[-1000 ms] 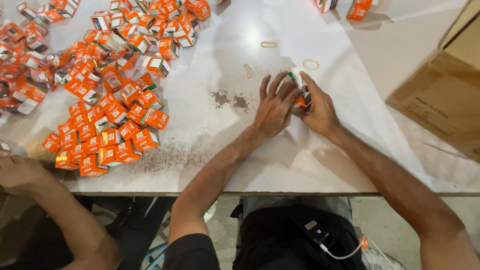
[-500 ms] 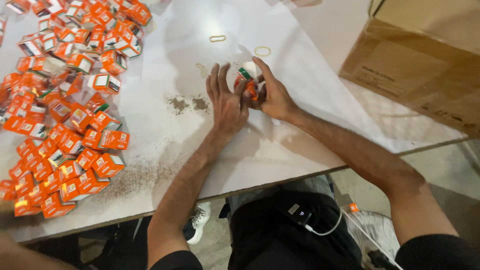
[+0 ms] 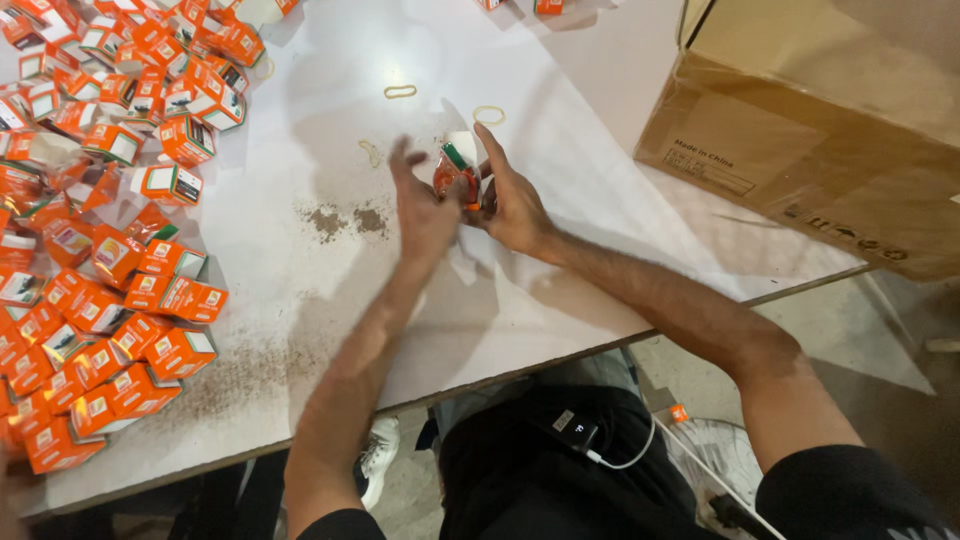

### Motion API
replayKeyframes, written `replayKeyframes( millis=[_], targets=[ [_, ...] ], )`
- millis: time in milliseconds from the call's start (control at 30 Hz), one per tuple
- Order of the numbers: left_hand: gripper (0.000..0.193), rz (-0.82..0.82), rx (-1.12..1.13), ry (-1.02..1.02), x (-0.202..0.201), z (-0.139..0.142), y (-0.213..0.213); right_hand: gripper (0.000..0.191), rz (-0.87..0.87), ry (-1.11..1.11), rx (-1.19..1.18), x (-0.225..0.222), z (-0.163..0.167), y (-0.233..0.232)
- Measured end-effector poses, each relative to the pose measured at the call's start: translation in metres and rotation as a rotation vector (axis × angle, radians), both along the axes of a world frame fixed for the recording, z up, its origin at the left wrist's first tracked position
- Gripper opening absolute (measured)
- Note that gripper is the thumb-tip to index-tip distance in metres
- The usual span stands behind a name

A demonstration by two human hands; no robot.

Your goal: The person picks plastic-wrapped bulb items from a pile on the table and inserts each into a small orange retail box, folding the box flaps closed and setting the packed box aside. They repeat this packing cycle continuously while other workers pack boxes nearby.

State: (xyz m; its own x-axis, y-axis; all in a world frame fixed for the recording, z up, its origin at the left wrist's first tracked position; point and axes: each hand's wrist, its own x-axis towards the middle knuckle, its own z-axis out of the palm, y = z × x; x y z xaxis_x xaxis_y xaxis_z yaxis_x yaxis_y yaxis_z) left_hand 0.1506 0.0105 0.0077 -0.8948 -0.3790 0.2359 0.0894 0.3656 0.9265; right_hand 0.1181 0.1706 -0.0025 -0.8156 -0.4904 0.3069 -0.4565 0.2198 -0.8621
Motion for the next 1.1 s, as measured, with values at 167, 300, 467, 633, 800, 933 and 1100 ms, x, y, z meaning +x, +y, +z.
replayKeyframes(
  millis=[167, 300, 467, 633, 800, 933, 1100],
  targets=[
    [0.021, -0.318, 0.364, -0.349, -0.025, 0.004, -0.031, 0.127, 0.006, -0.008, -0.054, -0.007, -0.012, -0.001],
    [0.017, -0.410, 0.416, -0.310, -0.036, -0.009, -0.029, 0.123, 0.033, 0.011, -0.129, -0.010, -0.023, 0.001],
    [0.013, -0.281, 0.188, -0.063, -0.030, -0.024, -0.015, 0.070, -0.032, 0.054, -0.030, -0.009, -0.020, -0.002],
    [0.028, -0.538, 0.663, -0.112, -0.023, -0.023, -0.039, 0.043, -0.060, 0.435, 0.046, 0.002, -0.008, 0.001],
    [0.031, -0.528, 0.714, -0.272, -0.022, -0.014, -0.056, 0.042, -0.061, 0.581, 0.193, 0.005, 0.003, 0.003],
    [0.024, -0.497, 0.654, -0.349, -0.024, -0.004, -0.053, 0.035, -0.070, 0.594, 0.166, 0.002, 0.006, 0.003],
    [0.015, -0.444, 0.507, -0.277, -0.027, -0.013, -0.045, 0.048, -0.081, 0.511, 0.117, 0.005, 0.002, 0.004]
  ],
)
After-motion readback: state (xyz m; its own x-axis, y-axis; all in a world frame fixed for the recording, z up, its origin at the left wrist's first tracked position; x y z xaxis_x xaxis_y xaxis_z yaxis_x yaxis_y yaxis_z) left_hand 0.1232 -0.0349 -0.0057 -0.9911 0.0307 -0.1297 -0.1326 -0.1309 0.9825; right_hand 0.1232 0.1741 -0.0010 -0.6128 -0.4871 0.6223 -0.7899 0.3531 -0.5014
